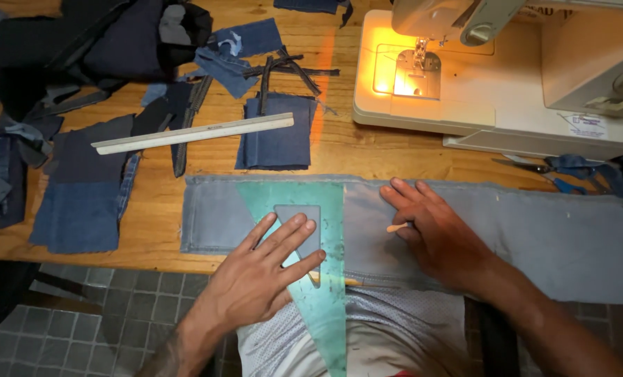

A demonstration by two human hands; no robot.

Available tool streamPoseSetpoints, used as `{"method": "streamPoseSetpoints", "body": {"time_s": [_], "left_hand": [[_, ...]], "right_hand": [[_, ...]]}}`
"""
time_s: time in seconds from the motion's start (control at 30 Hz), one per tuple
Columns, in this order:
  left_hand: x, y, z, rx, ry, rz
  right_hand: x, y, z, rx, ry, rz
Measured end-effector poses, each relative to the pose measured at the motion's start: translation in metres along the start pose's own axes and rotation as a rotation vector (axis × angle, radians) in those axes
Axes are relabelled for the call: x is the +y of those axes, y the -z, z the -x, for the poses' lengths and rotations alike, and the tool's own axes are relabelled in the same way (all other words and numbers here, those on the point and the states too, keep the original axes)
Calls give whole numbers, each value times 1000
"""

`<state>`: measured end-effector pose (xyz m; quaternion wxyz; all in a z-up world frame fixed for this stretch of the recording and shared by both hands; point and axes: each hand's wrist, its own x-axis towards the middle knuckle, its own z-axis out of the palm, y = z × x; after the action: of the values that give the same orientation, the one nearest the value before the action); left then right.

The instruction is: The person measures a piece of light blue denim fabric using a white ruler and a green triangular ruler, marking lines with a piece of chalk. They then use blue-handled scissors to cut the fabric along the marked lines, separating it into smaller pieces.

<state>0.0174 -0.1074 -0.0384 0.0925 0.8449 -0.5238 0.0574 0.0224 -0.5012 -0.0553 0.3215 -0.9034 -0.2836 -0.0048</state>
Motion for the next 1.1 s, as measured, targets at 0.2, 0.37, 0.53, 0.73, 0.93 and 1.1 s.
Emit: {"method": "streamPoseSetpoints", "body": {"time_s": [0.2,0.37,0.53,0.73,0.93,1.1], "left_hand": [[-5,15,0,19,-16,116],[-4,14,0,70,13,199],[-5,14,-8,140,68,209],[-9,2,-23,193,127,154],[-7,2,-17,173,206,160],[-13,-8,-10,139,452,74]], "right_hand": [[5,-2,3,-30,-69,44],[10,3,14,-41,-64,76],[-7,20,8,19,76,72],[-18,5,-24,-92,33,18],[-28,-30,-25,-343,340,39],[-30,-36,-25,-211,204,-49]]}}
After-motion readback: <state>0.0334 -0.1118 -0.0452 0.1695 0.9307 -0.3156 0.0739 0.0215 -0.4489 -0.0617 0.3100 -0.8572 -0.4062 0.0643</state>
